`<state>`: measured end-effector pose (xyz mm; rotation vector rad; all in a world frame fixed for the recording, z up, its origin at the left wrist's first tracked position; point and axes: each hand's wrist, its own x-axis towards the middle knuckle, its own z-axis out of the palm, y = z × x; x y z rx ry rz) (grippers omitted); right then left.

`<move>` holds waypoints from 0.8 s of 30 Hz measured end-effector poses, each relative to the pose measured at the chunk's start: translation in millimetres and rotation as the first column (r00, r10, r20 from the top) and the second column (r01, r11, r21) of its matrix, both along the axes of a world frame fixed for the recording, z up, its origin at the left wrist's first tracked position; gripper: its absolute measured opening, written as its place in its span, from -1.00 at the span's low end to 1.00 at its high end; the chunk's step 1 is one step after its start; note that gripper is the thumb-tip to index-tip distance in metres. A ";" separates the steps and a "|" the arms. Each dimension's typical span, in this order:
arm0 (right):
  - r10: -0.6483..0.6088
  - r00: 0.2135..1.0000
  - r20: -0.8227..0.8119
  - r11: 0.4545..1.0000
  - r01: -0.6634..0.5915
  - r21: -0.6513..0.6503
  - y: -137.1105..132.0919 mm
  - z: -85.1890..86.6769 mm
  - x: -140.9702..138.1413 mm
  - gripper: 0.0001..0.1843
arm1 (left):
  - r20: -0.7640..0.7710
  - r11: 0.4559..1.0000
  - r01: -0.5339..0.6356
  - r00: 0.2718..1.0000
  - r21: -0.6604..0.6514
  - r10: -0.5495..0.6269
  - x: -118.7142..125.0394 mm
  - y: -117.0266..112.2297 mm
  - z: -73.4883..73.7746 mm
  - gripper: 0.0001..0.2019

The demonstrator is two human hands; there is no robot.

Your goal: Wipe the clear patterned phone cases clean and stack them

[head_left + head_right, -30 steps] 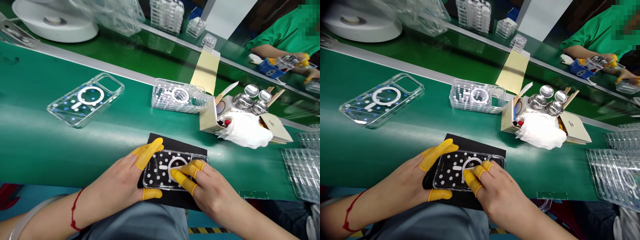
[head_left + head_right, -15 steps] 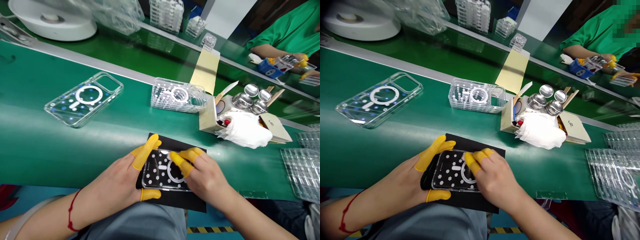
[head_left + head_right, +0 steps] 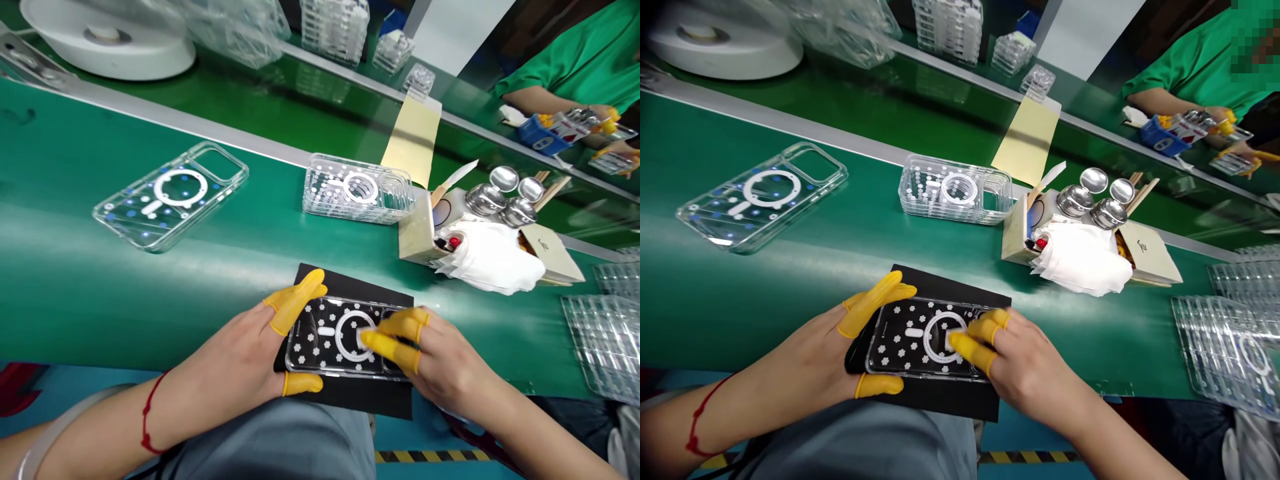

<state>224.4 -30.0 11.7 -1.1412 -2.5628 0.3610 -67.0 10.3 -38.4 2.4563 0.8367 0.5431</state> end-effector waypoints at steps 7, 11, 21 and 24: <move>0.057 0.992 -0.109 0.995 -0.065 -0.072 0.9 -8.8 -11.0 -0.68 | -0.021 1.000 -0.014 1.000 0.008 0.014 0.9 2.8 3.9 -0.09; -0.082 0.995 -0.053 0.995 0.084 0.047 6.7 -11.8 -2.3 -0.63 | -0.043 1.000 0.001 0.999 0.019 0.000 1.2 4.2 5.1 -0.17; 0.047 0.998 0.042 0.989 -0.041 -0.141 -21.8 18.7 19.5 -0.54 | -0.036 0.999 -0.018 0.999 0.033 0.019 1.8 5.1 2.1 -0.16; 0.051 0.999 0.015 0.995 -0.050 -0.081 -17.3 9.7 0.3 -0.54 | -0.035 0.999 -0.010 0.999 0.031 0.011 3.0 4.4 0.0 -0.17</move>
